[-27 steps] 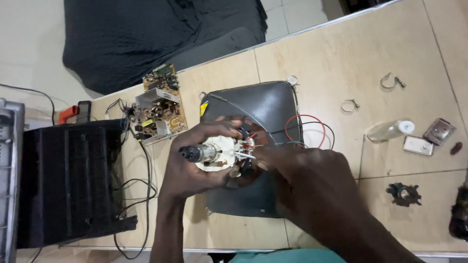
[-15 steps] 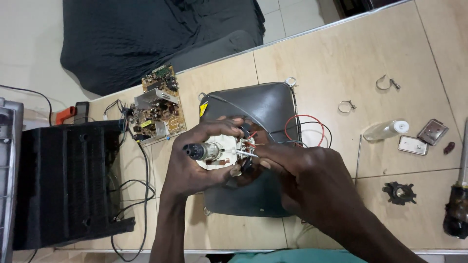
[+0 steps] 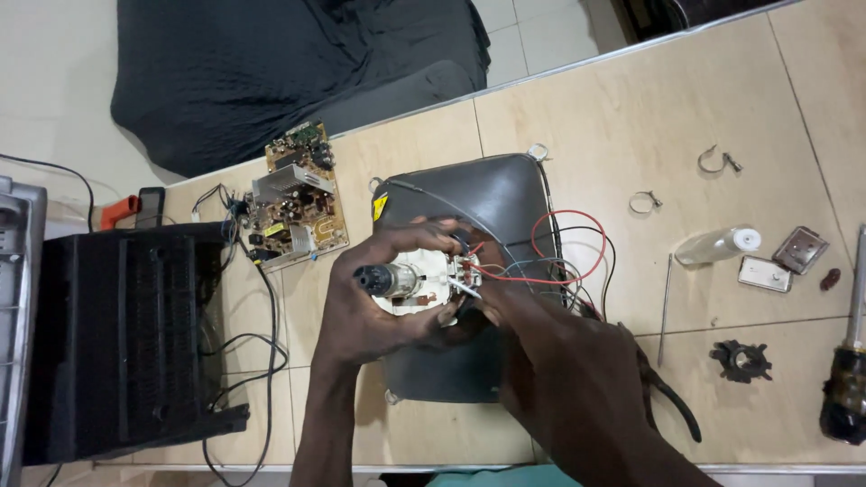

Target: The person cleans the internal components of a disassembled electronic device, likely a motor or fan, using a pink toothbrush. They scrub various parts of the device, including the central shaft and surrounding housing, while holding it over a workbench.

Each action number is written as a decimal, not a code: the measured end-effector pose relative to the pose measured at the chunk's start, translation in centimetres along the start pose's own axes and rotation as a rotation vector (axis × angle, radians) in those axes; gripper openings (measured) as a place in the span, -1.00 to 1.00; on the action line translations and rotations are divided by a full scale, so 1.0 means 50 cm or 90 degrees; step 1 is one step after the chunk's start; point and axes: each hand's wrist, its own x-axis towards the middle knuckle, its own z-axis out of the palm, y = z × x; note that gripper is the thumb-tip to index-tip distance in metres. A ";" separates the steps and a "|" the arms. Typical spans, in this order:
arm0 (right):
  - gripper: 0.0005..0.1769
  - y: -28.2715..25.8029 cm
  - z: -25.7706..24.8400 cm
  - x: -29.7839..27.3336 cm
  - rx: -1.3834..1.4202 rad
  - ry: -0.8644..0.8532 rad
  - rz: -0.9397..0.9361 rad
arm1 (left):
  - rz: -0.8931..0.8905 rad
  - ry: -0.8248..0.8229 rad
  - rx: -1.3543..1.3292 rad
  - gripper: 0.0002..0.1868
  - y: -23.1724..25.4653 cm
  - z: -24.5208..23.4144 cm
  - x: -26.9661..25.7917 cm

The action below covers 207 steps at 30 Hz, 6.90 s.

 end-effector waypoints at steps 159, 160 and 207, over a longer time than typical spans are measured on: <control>-0.67 -0.123 -0.043 0.036 0.160 0.220 -0.006 | 0.035 0.065 0.251 -0.05 -0.021 0.017 -0.042; -0.67 -0.096 -0.031 0.055 0.150 0.223 -0.007 | 0.041 0.069 0.244 -0.05 -0.019 0.013 -0.040; -0.28 0.292 0.079 0.155 0.108 0.022 0.241 | -0.010 0.514 0.340 -0.51 -0.004 0.132 -0.020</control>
